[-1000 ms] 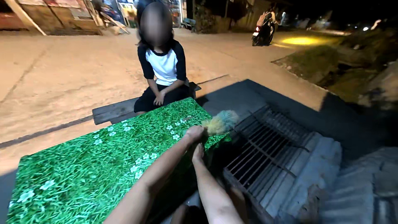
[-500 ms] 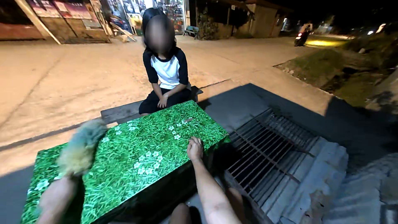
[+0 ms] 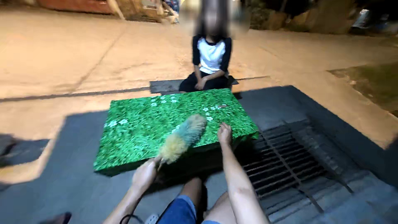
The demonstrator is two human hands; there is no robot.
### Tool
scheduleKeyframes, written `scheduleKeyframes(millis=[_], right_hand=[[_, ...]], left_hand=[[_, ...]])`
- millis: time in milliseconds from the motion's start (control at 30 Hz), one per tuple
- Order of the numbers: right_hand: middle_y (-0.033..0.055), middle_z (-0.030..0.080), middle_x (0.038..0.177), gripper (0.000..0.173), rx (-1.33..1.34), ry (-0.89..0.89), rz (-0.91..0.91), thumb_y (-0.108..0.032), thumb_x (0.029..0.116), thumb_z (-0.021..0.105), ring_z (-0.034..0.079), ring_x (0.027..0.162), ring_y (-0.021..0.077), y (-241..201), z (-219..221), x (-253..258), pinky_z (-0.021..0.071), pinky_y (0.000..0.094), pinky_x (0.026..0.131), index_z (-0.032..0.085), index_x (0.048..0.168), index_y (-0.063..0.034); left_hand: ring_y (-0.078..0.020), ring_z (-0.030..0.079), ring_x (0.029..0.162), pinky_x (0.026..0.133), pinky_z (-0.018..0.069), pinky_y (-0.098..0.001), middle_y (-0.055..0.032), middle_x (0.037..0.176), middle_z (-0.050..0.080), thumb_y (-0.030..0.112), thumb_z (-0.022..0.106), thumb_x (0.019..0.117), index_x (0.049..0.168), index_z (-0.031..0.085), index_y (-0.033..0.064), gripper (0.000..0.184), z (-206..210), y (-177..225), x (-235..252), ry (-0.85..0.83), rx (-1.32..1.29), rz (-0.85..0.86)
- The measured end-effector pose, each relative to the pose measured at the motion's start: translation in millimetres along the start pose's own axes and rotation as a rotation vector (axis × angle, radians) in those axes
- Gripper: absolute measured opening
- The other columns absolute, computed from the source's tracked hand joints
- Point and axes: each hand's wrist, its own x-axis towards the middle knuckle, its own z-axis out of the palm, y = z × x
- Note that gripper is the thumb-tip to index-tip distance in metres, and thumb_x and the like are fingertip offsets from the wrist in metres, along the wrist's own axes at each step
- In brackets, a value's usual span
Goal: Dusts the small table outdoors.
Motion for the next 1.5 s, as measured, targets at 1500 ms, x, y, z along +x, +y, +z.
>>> scheduleKeyframes(millis=[1500], right_hand=[[0.0157,0.056,0.149,0.032,-0.151,0.107,0.097,-0.014,0.1034,0.051,0.048,0.142,0.0361,-4,12,4,0.036,0.0513,0.119,0.07,0.128,-0.007]], left_hand=[[-0.046,0.069,0.105,0.081,0.0545,-0.0689,-0.0213,0.11,0.072,0.039,0.051,0.1068,0.12,0.069,0.0141,0.034,-22,8,191,0.236,-0.12,-0.196]])
